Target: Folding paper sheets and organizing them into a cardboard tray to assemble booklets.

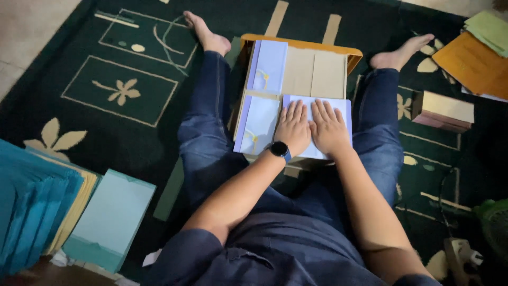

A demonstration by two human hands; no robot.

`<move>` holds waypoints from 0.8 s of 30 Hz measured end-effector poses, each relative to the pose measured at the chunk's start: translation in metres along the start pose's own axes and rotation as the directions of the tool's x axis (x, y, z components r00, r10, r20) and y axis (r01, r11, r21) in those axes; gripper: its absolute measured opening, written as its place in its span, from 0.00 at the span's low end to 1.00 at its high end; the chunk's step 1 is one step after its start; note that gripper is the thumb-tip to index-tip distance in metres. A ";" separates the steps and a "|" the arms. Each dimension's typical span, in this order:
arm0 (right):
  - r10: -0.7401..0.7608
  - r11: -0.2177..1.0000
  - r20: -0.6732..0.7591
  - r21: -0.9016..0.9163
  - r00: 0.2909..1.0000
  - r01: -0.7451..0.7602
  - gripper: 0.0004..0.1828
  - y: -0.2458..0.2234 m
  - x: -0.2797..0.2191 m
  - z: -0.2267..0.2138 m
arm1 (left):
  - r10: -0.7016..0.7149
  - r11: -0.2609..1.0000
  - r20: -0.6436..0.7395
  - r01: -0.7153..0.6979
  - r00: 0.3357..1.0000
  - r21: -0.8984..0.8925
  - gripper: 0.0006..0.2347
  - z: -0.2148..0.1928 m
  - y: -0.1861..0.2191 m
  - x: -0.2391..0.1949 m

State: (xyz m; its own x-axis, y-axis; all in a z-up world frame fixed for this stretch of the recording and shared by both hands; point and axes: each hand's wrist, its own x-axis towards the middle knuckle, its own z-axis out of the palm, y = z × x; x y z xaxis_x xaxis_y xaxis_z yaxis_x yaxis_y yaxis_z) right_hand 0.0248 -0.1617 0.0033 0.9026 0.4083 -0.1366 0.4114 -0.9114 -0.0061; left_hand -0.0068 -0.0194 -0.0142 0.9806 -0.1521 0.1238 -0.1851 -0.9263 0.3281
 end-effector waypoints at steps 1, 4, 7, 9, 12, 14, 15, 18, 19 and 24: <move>0.006 1.000 -0.004 0.002 1.000 -0.006 0.36 0.000 -0.001 0.002 | 0.007 1.000 -0.001 -0.007 1.000 0.002 0.25 0.000 0.000 0.000; 0.016 1.000 0.002 0.002 1.000 -0.016 0.36 -0.005 -0.012 0.007 | 0.010 1.000 0.036 -0.010 0.999 0.012 0.25 -0.003 0.000 -0.005; 0.014 1.000 0.017 -0.008 1.000 -0.014 0.36 -0.008 -0.028 0.005 | -0.004 1.000 0.063 0.004 0.998 0.005 0.26 -0.012 0.001 -0.004; -0.027 0.999 0.003 0.023 1.000 0.027 0.35 -0.009 -0.044 0.003 | -0.010 1.000 0.067 0.010 0.998 0.011 0.26 -0.010 0.001 -0.006; -0.046 0.998 -0.029 0.050 0.999 0.047 0.34 0.002 -0.035 0.014 | -0.021 1.000 0.079 0.020 0.997 0.015 0.26 -0.012 0.002 -0.005; -0.053 0.998 -0.054 0.034 0.997 0.055 0.34 0.010 -0.021 0.021 | -0.022 1.000 0.080 0.020 0.997 0.016 0.25 -0.013 0.003 -0.006; -0.061 0.998 -0.079 0.017 0.995 0.063 0.34 0.014 -0.014 0.023 | -0.023 1.000 0.081 0.022 0.996 0.017 0.25 -0.014 0.003 -0.006; -0.048 0.998 -0.117 0.043 0.992 0.053 0.33 0.022 0.010 0.029 | -0.018 1.000 0.095 0.020 0.995 -0.011 0.25 -0.018 0.004 -0.006; -0.048 0.997 -0.120 0.046 0.992 0.054 0.33 0.020 0.012 0.029 | -0.018 1.000 0.095 0.019 0.995 -0.006 0.25 -0.020 0.004 -0.007; -0.026 0.999 -0.082 0.032 0.996 0.029 0.34 0.010 -0.002 0.022 | -0.005 1.000 0.081 0.006 0.997 -0.013 0.25 -0.018 0.003 -0.008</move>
State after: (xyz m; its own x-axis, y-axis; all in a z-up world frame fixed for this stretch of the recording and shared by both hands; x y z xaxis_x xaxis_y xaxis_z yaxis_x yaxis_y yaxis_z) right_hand 0.0243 -0.1731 -0.0184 0.8987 0.4351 -0.0550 0.4333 -0.9003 -0.0421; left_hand -0.0162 -0.0142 0.0027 0.9834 -0.1754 0.0457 -0.1804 -0.9225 0.3413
